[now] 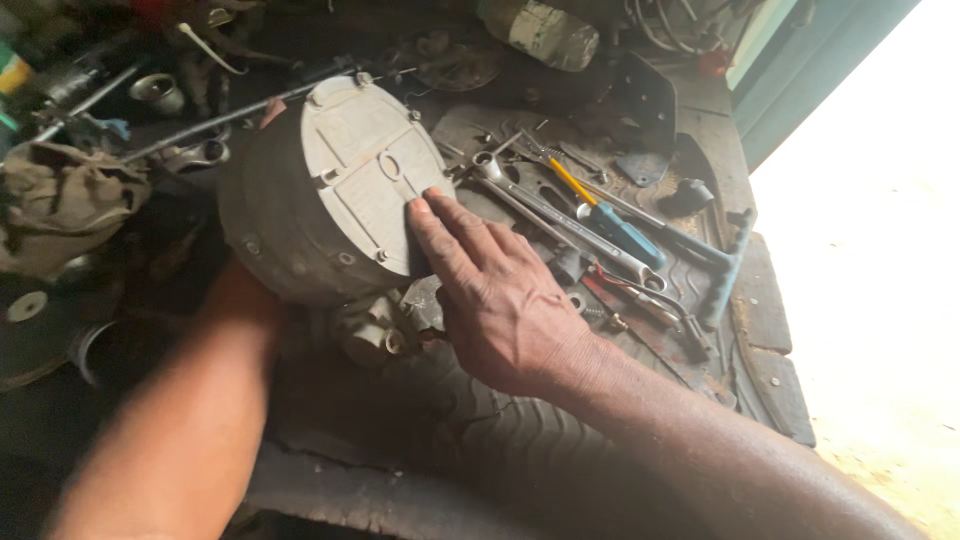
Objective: The person assembles a cylindrical motor by hand, inserting small metal parts into the top, tightening bolts around the rim, and attaching a small component to the side. The person rotates the motor to access different sides and uses tools to secure parts.
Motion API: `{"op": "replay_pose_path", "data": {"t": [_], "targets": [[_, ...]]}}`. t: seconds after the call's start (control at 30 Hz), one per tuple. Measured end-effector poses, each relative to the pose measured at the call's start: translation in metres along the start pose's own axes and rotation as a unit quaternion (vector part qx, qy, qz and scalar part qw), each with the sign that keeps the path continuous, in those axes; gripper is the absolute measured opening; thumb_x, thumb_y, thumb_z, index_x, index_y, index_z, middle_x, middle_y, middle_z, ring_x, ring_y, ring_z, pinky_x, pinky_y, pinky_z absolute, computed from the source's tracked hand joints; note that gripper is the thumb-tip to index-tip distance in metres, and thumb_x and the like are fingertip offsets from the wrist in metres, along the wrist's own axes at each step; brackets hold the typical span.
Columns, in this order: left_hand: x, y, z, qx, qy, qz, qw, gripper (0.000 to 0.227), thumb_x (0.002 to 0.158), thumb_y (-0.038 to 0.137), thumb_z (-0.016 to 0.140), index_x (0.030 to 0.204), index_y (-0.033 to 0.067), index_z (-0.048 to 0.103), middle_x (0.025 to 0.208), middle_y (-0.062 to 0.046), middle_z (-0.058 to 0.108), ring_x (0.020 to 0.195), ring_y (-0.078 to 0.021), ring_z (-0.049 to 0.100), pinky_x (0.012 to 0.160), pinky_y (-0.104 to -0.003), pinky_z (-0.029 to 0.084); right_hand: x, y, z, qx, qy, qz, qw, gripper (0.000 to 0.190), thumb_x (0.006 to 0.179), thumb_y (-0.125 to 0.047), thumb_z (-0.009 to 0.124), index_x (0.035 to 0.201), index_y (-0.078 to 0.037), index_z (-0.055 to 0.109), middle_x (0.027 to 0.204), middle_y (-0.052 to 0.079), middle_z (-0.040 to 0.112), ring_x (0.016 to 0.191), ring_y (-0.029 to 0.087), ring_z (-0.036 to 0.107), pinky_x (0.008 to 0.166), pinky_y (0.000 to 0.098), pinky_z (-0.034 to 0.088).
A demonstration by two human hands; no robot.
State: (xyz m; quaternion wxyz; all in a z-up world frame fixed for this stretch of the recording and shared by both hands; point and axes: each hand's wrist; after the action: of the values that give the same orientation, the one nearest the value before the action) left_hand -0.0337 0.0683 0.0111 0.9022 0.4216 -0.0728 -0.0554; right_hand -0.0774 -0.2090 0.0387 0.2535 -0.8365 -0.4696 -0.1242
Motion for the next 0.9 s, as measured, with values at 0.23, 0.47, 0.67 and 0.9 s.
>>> {"op": "replay_pose_path", "data": {"t": [0.23,0.47,0.67,0.9], "targets": [[0.0023,-0.0053,0.0035,-0.012,-0.011,-0.001,1.0,0.081,0.103,0.07,0.036,0.142,0.0028,0.06,0.136,-0.016,0.064,0.123,-0.0305,0.064,0.11,-0.046,0.053,0.0005,-0.0038,-0.0055,0.015,0.021,0.004,1.0,0.074,0.088,-0.002,0.059,0.157,-0.002,0.033,0.157,0.024,0.041,0.14,0.042,0.047,0.115,0.0494,0.039],[0.0032,-0.0013,0.0028,-0.017,-0.011,0.006,1.0,0.077,0.104,0.067,0.039,0.14,0.0027,0.061,0.134,-0.015,0.065,0.12,-0.0305,0.065,0.109,-0.046,0.054,0.0009,-0.0034,-0.003,0.016,0.004,0.016,1.0,0.074,0.09,-0.006,0.061,0.157,-0.003,0.031,0.158,0.023,0.039,0.14,0.041,0.045,0.115,0.0492,0.039],[0.0019,0.001,0.0012,-0.025,-0.007,0.013,1.0,0.074,0.104,0.065,0.041,0.138,0.0026,0.062,0.132,-0.015,0.067,0.118,-0.0305,0.066,0.107,-0.046,0.054,0.001,-0.0039,-0.0013,0.011,-0.002,0.011,1.0,0.076,0.089,-0.008,0.063,0.158,-0.003,0.029,0.156,0.024,0.037,0.138,0.042,0.045,0.115,0.0495,0.038],[0.0042,-0.0005,-0.0015,-0.035,-0.004,0.017,0.999,0.07,0.104,0.062,0.044,0.136,0.0024,0.064,0.129,-0.015,0.068,0.116,-0.0306,0.067,0.106,-0.046,0.054,0.0007,-0.0009,-0.0004,0.011,0.01,0.004,1.0,0.076,0.089,-0.009,0.064,0.157,-0.003,0.03,0.156,0.023,0.039,0.138,0.042,0.046,0.115,0.0498,0.039]]}}
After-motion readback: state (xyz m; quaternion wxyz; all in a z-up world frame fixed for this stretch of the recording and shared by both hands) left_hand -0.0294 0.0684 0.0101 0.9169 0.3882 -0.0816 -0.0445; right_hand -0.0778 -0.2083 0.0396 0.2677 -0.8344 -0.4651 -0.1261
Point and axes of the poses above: each hand's wrist, its own x-axis towards the middle knuckle, its own z-axis out of the palm, y = z × x
